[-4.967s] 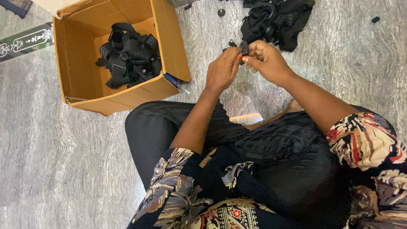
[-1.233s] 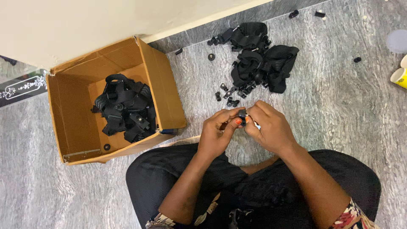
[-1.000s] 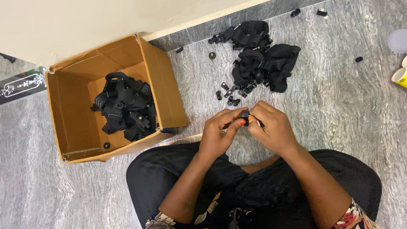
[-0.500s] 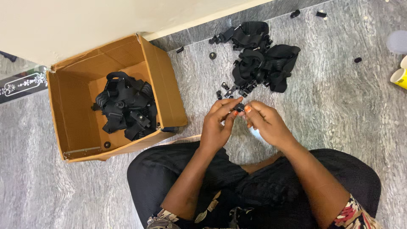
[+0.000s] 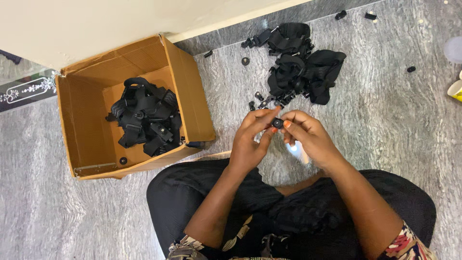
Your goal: The person sits on the floor and assembles black harness components by hand. They attach small plastic parts to the straps, tighten screws, and place the finished units into a cardboard box.
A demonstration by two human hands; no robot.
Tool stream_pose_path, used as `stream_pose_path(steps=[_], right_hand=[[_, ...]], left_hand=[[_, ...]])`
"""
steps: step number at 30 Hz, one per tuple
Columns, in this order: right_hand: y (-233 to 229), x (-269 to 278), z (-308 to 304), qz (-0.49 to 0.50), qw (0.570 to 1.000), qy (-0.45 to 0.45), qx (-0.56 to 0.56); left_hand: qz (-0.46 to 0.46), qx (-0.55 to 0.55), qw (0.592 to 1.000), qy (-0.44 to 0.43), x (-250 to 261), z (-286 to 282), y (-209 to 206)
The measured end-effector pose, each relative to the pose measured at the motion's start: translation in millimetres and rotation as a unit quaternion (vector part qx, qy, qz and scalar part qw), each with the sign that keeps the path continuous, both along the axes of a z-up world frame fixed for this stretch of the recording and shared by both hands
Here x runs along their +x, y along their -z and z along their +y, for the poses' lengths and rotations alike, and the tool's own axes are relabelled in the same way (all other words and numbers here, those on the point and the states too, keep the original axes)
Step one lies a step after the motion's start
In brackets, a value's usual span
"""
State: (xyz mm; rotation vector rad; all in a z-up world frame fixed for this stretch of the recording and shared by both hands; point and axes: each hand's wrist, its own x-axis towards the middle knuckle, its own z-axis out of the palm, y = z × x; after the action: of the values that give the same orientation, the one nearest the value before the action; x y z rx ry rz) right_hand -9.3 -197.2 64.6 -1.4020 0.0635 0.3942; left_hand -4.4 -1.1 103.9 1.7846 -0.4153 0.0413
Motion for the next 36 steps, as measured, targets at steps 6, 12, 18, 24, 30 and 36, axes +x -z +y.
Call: stream_pose_path(steps=[6, 12, 18, 24, 30, 36], right_hand=[[-3, 2, 1, 0.006, 1.000, -0.005, 0.003], [5, 7, -1, 0.024, 0.997, 0.070, -0.020], [25, 15, -11, 0.059, 0.990, 0.124, -0.030], [65, 32, -8, 0.063, 0.982, 0.078, -0.158], [95, 51, 3, -0.134, 0.848, -0.156, -0.489], [115, 52, 21, -0.152, 0.775, -0.259, -0.556]], left_hand=[[0.079, -0.027, 0.996, -0.030, 0, 4, 14], [0.136, -0.347, 0.925, -0.078, 24, 36, 46], [0.147, -0.834, 0.531, -0.007, 38, 116, 28], [0.171, -0.813, 0.557, 0.009, 39, 101, 28], [0.242, -0.696, 0.671, -0.084, 36, 68, 57], [0.342, -0.575, 0.724, -0.167, 37, 54, 82]])
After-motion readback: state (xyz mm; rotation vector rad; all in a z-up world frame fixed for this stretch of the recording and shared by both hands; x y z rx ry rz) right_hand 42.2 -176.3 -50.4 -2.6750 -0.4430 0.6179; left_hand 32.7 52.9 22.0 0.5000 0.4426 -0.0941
